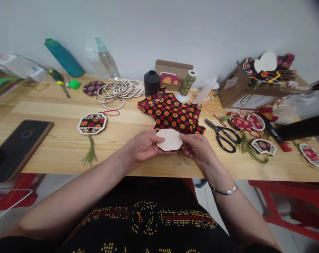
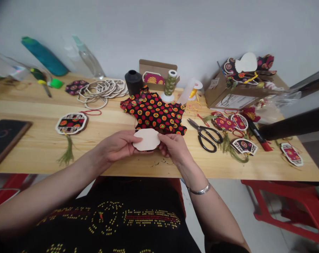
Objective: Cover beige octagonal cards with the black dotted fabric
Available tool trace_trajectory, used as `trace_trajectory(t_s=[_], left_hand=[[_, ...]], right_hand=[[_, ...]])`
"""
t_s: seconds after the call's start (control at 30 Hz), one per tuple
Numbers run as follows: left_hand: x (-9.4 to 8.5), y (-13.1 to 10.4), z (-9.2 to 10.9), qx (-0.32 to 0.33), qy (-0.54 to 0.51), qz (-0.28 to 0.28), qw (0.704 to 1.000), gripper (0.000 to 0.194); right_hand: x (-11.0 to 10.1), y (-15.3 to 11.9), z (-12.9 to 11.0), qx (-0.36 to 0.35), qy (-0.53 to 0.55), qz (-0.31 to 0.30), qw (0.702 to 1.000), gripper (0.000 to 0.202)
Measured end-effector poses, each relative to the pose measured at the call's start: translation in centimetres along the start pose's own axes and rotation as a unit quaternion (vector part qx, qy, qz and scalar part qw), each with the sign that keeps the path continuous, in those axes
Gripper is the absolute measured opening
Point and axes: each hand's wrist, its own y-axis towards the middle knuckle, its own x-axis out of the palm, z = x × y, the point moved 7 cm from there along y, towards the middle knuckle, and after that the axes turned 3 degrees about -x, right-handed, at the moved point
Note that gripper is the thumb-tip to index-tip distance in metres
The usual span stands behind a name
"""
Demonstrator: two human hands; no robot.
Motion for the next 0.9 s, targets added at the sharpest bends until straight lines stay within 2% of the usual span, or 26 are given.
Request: trace_trajectory(t_s=[0.3,0.53,0.9], left_hand=[[-0.24,0.11,-0.19,-0.006,0.015,0.006,1.000,0.041],[-0.15,0.28,-0.42,-0.003,-0.010,-0.034,0.999,0.042],[-0.39,0.56,-0.59,-0.006,-0.017,-0.036,0.999,0.043]], right_hand=[[-0.12,0.13,0.11,-0.001,0.007,0.007,1.000,0.029],[-0.26,0.11,0.21,0.002,0.004,0.009,1.000,0.030],[-0.29,0.05,0.02,0.008,-0.016,0.008,1.000,0.031]])
